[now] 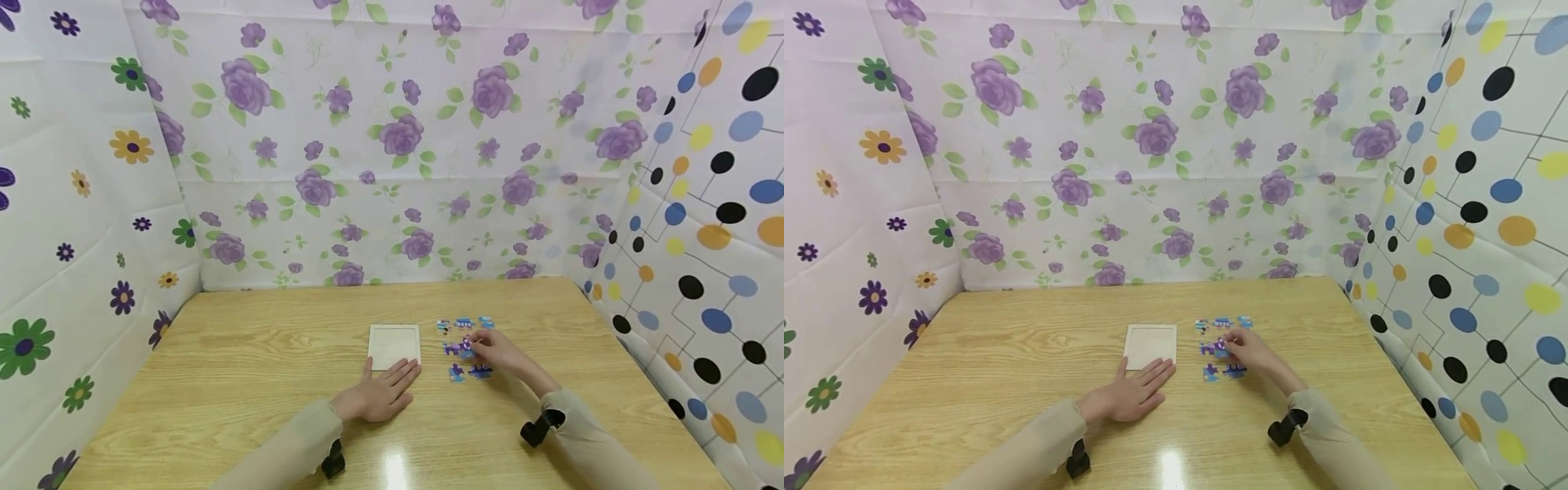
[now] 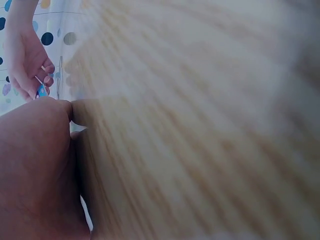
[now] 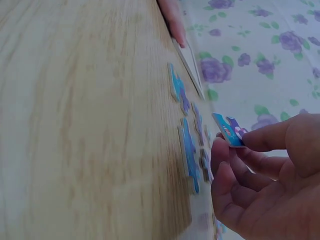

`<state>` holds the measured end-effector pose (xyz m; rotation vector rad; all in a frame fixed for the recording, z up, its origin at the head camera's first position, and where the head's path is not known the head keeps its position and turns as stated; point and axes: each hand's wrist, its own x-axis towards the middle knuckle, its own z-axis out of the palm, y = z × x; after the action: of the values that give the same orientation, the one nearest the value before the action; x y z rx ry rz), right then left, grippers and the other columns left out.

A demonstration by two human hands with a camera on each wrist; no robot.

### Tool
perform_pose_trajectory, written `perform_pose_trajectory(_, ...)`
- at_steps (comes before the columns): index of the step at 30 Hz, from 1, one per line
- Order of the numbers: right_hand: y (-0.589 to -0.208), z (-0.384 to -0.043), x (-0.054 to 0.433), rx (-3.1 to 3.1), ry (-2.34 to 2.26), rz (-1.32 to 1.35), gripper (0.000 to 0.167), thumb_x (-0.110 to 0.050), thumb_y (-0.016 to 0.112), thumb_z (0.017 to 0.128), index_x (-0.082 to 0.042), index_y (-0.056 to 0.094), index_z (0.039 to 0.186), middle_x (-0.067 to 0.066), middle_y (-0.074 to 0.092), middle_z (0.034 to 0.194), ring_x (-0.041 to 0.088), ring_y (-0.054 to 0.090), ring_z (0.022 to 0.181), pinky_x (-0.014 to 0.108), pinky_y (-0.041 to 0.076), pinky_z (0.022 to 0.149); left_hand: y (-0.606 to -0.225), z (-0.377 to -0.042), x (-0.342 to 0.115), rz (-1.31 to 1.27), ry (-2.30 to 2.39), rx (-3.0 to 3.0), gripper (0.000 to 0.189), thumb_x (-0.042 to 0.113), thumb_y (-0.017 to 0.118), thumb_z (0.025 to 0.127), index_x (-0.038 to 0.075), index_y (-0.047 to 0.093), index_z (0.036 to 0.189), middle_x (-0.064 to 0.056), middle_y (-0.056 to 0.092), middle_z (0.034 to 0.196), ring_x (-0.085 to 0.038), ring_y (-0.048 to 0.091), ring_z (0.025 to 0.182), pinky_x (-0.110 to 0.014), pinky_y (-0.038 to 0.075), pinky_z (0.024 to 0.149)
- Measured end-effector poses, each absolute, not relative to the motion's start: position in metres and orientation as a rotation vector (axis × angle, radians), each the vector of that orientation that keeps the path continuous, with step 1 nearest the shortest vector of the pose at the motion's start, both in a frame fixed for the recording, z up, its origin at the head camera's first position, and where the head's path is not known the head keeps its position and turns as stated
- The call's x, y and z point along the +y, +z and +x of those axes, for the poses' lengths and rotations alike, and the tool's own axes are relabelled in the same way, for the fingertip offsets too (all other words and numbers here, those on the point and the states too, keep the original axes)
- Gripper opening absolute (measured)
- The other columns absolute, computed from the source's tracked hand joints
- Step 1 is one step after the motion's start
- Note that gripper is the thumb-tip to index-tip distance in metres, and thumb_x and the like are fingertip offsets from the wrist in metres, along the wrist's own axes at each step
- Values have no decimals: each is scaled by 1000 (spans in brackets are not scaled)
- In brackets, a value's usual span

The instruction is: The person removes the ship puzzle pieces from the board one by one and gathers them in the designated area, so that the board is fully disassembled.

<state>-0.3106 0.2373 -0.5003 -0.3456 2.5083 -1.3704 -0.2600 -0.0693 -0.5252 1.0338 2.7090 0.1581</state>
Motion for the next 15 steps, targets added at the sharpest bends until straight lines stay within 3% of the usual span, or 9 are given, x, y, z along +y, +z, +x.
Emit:
perform_pose_trajectory(7,-495,-305,259,2478,-1336,-436,23,-12,47,101,5,59,111,11,56,72,17,52,60,31,46,55,-532,-262,-69,1054,165,2723,60,51,17,104,27,5,157,8,3,164,-12,4,152,-71,0,112)
perform_pose_trajectory(15,-496,-306,278,2481,-1316,-494,22,-11,51,99,6,61,110,15,63,81,17,55,63,31,50,55,-531,-261,-70,1037,181,2717,60,50,18,104,26,5,157,8,3,164,-12,3,152,-70,-2,112)
